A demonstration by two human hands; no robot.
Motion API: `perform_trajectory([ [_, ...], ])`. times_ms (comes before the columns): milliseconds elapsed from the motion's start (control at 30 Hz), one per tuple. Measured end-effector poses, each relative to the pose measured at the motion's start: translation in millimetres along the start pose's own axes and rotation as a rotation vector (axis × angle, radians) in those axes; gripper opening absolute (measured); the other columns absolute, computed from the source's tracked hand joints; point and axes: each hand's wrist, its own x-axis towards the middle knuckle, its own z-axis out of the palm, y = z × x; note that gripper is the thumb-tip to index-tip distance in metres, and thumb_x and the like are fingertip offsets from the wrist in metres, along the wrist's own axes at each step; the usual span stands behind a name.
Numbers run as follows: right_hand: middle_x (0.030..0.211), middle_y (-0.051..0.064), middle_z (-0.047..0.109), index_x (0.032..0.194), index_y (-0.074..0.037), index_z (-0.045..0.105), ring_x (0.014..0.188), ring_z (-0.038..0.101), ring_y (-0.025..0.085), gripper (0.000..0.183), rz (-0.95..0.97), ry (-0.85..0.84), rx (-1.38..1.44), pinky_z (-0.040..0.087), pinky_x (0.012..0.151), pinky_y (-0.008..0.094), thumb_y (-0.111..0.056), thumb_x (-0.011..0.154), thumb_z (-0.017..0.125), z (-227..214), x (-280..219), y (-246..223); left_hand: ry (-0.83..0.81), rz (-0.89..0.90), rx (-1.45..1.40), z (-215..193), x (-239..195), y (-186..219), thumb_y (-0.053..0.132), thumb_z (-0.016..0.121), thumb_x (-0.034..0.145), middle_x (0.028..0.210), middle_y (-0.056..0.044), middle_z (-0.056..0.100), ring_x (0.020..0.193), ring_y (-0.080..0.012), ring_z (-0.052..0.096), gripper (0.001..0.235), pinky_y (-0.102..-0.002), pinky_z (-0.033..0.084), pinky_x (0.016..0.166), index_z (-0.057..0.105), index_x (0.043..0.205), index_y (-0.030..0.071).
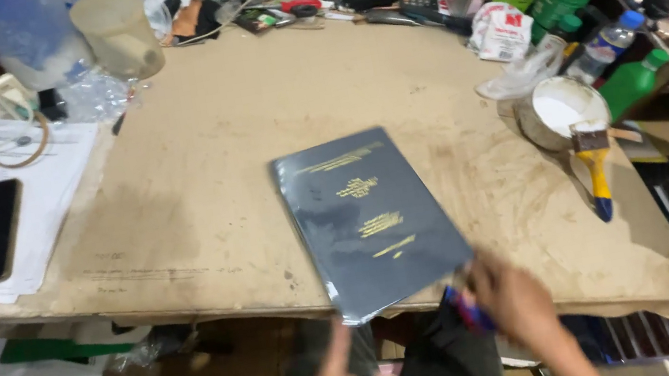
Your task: Applying a finishing liquid and polishing the cover of a thesis on a workbench.
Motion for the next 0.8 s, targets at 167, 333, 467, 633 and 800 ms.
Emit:
perform_trajectory([
  [167,0.132,0.015,0.07,0.148,-0.029,0.054,0.127,0.059,0.041,0.054,0.141,0.122,0.153,0.046,0.097,0.049,-0.042,0.096,0.042,-59,-14,-26,-0.831,0.421,0.503,14,18,23,0.058,0.061,0.087,0.105,-0.009,0.074,0.12,-0.0192,0.069,0.084,-0.036,0.045,0.077,0.026,0.163,0.053],
  [333,0.127,0.007,0.077,0.139,-0.026,0.065,0.123,0.071,0.021,0.056,0.159,0.053,0.265,0.05,0.101,0.034,-0.053,0.091,0.055,-40,-46,-13,-0.454,0.703,0.359,-35,69,26,0.01,0.07,0.068,0.126,0.004,0.077,0.116,-0.0077,0.073,0.058,-0.016,0.049,0.102,0.076,0.124,0.024],
  [467,0.076,-0.001,0.075,0.143,-0.033,0.06,0.071,0.074,0.03,0.094,-0.165,0.597,0.046,0.054,0.063,0.045,-0.07,0.06,0.082,40,-48,12,0.035,0.851,0.529,-84,130,77,0.016,0.069,0.073,0.145,-0.001,0.063,0.127,-0.0254,0.063,0.071,-0.04,0.046,0.107,0.06,0.143,0.029],
  [633,0.119,-0.004,0.061,0.143,-0.048,0.051,0.079,0.072,0.032,0.086,-0.179,0.471,-0.127,0.055,0.059,0.05,-0.082,0.066,0.069,47,-53,-29,-0.186,0.805,0.728,-83,185,128,0.035,0.075,0.087,0.161,-0.004,0.041,0.148,-0.0239,0.037,0.08,-0.044,0.04,0.112,0.038,0.157,0.03],
  [800,0.143,-0.024,0.056,0.143,-0.062,0.043,0.105,0.074,0.022,0.068,-0.071,0.253,-0.143,0.061,0.08,0.052,-0.073,0.078,0.062,38,-19,-21,-0.121,0.984,0.724,-70,213,110,0.043,0.078,0.083,0.133,-0.006,0.065,0.124,-0.026,0.06,0.07,-0.04,0.05,0.094,0.058,0.148,0.027],
])
